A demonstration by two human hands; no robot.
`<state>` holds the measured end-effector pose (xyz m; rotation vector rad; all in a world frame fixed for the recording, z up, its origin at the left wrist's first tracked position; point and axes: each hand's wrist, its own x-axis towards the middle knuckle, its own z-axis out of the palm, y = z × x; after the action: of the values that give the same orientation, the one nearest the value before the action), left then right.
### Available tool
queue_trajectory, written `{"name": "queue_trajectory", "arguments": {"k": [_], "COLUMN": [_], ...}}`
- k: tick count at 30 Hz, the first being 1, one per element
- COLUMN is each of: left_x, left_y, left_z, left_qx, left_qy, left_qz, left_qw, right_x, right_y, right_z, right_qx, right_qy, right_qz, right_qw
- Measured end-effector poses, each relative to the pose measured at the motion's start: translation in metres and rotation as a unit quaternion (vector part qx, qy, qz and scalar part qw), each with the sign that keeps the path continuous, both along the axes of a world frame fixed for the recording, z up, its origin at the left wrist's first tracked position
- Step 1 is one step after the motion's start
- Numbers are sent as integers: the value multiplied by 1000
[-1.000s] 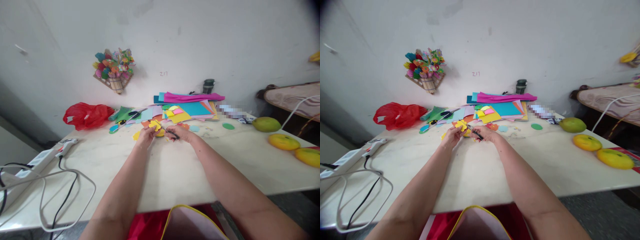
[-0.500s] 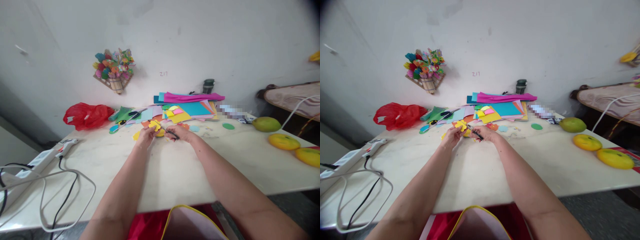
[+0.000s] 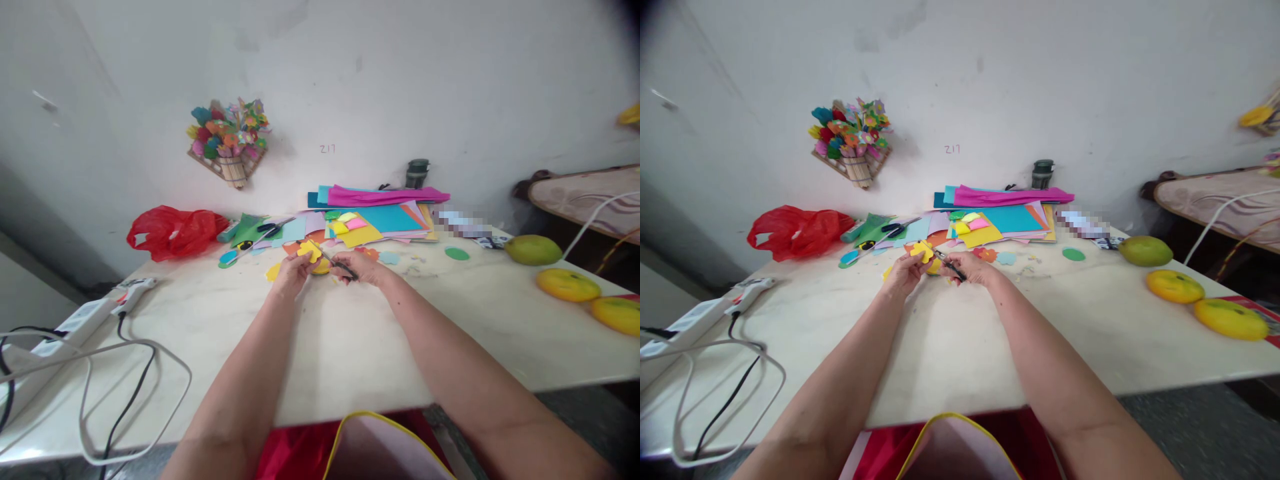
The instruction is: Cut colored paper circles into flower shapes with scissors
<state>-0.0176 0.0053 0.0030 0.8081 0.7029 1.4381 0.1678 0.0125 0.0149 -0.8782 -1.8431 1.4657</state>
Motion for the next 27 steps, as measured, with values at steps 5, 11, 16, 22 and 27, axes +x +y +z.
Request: {"name": "queue_trajectory", "arguments": {"k": [5,11,16,22,27], "left_x": [1,1,2,1,0], "left_y": [-1,-2,-3,-3,-2], "left_z": [1,1,2,1,0], "left_qx": [-6,5,2,-3,5], "left_qy": [-1,3,9,41,49], "left_qz": [-1,-15,-18,-14,-20], "left_qw": [1000,1000,1000,999,999], "right_x": [1,2,3,3,5], "right_y": [0,2,3,1,0], "right_z": [0,-2,-3,-1,1], "right_qx": [12,20,27,32,37], "right_qy": [-29,-36,-38,-57,-60], "right_qz": [-9,-10,-16,-39,-34], "right_qw": [999,999,999,997,997]}}
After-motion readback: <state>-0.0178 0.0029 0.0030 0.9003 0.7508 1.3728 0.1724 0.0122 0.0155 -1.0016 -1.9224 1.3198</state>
